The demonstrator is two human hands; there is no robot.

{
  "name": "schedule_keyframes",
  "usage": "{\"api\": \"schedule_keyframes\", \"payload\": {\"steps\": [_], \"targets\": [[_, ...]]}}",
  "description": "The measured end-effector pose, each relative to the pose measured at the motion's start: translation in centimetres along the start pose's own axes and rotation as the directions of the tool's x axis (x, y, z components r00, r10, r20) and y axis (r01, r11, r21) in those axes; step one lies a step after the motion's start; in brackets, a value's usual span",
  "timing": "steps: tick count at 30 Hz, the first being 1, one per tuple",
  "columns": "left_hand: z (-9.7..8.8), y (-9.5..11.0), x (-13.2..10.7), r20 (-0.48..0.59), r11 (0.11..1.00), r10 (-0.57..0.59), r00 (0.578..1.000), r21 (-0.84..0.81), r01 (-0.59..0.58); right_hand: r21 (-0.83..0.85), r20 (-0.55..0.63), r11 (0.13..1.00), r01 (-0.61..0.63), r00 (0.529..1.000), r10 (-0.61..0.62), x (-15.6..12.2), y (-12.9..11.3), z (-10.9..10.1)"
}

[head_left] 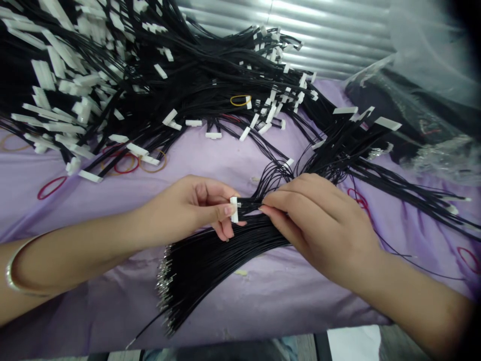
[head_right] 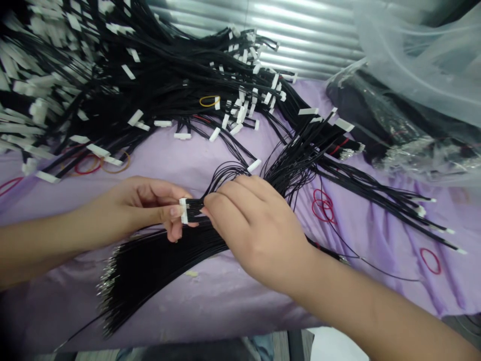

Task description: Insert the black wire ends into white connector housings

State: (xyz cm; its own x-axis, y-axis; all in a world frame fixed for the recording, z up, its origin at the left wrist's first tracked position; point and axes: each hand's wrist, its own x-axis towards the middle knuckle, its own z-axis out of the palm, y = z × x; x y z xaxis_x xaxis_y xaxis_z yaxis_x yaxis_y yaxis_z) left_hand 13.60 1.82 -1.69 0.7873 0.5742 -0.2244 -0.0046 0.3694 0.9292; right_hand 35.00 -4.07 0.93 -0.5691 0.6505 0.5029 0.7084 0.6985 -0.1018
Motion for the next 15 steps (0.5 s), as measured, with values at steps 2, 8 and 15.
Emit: {"api": "schedule_keyframes", "payload": {"steps": [2, 8, 15], "targets": [[-0.09, 0.03, -0.02, 0.01, 1.0, -0.001, 1.0, -0.012, 0.001, -0.023, -0.002, 0.999, 0.038, 0.999, -0.038, -0.01, 0.14, -0.05], [-0.17, 0.07, 0.08, 0.014, 0.999, -0.009, 1.0, -0.049, 0.01, -0.051, -0.003, 0.992, 0.114, 0.993, -0.114, 0.19, 0.19, -0.42], [-0.04, 0.12, 0.08, 0.001, 1.0, -0.023, 1.0, -0.019, 0.023, -0.08, 0.009, 0.99, 0.116, 0.993, -0.116, 0.26, 0.04, -0.38]]}}
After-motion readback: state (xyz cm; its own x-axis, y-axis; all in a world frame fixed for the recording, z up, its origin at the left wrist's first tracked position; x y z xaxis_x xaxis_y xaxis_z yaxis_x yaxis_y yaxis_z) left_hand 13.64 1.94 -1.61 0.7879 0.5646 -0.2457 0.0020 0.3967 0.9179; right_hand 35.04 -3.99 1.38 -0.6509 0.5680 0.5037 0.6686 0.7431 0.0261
